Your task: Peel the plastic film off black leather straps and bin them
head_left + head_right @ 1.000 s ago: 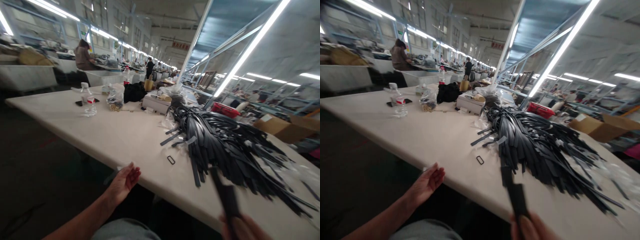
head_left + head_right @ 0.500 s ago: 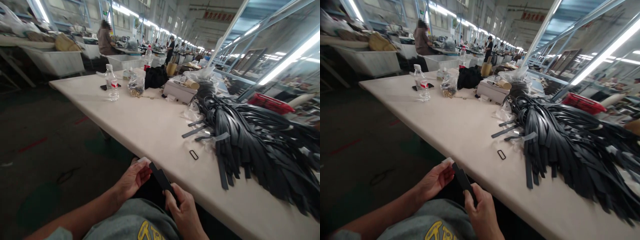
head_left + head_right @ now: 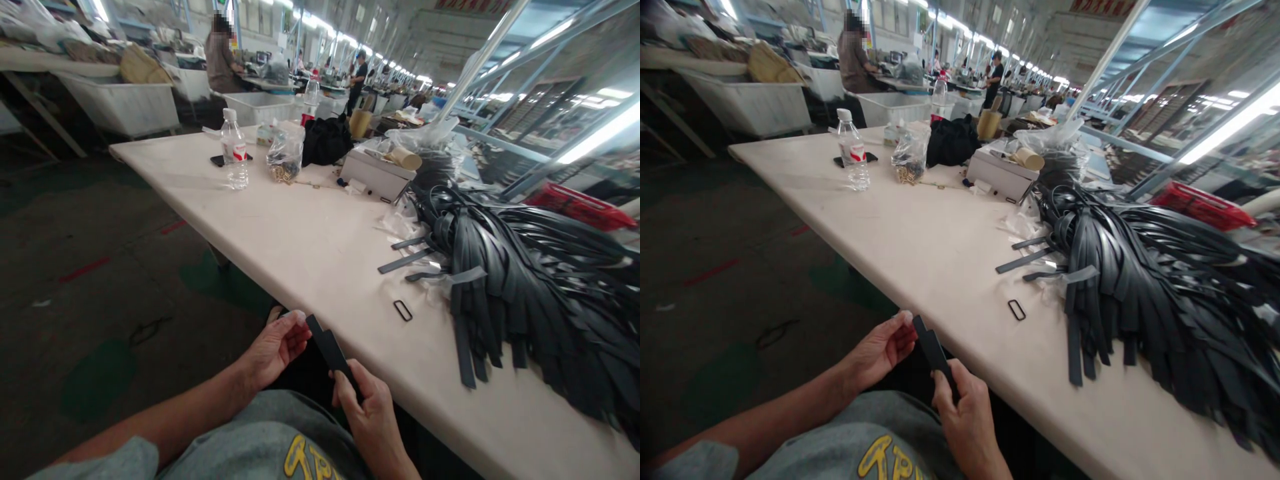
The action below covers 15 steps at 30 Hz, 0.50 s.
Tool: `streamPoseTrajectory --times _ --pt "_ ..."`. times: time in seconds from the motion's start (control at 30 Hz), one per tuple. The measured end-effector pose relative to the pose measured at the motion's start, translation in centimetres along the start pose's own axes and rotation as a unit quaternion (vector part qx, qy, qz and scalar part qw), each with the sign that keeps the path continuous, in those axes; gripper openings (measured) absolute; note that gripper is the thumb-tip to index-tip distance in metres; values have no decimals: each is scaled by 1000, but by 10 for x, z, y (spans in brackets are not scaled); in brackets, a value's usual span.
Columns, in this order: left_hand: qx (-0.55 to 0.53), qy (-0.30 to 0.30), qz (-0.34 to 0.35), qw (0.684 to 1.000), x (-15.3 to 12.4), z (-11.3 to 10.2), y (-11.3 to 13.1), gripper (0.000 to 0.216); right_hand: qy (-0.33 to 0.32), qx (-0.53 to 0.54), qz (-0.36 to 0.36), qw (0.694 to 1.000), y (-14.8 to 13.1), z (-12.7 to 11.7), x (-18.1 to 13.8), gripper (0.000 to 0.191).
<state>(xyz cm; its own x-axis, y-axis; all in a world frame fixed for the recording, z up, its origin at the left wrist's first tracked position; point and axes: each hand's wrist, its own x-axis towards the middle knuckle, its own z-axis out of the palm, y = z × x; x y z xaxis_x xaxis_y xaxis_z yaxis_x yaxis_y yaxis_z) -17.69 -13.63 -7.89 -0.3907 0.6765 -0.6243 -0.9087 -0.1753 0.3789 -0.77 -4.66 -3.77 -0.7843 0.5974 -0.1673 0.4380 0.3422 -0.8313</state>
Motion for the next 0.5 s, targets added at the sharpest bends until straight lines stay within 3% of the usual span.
streamPoseTrajectory --times 0.5 --pt "19 -19 -18 999 2 -4 -2 15 -36 -24 12 999 4 1 5 31"
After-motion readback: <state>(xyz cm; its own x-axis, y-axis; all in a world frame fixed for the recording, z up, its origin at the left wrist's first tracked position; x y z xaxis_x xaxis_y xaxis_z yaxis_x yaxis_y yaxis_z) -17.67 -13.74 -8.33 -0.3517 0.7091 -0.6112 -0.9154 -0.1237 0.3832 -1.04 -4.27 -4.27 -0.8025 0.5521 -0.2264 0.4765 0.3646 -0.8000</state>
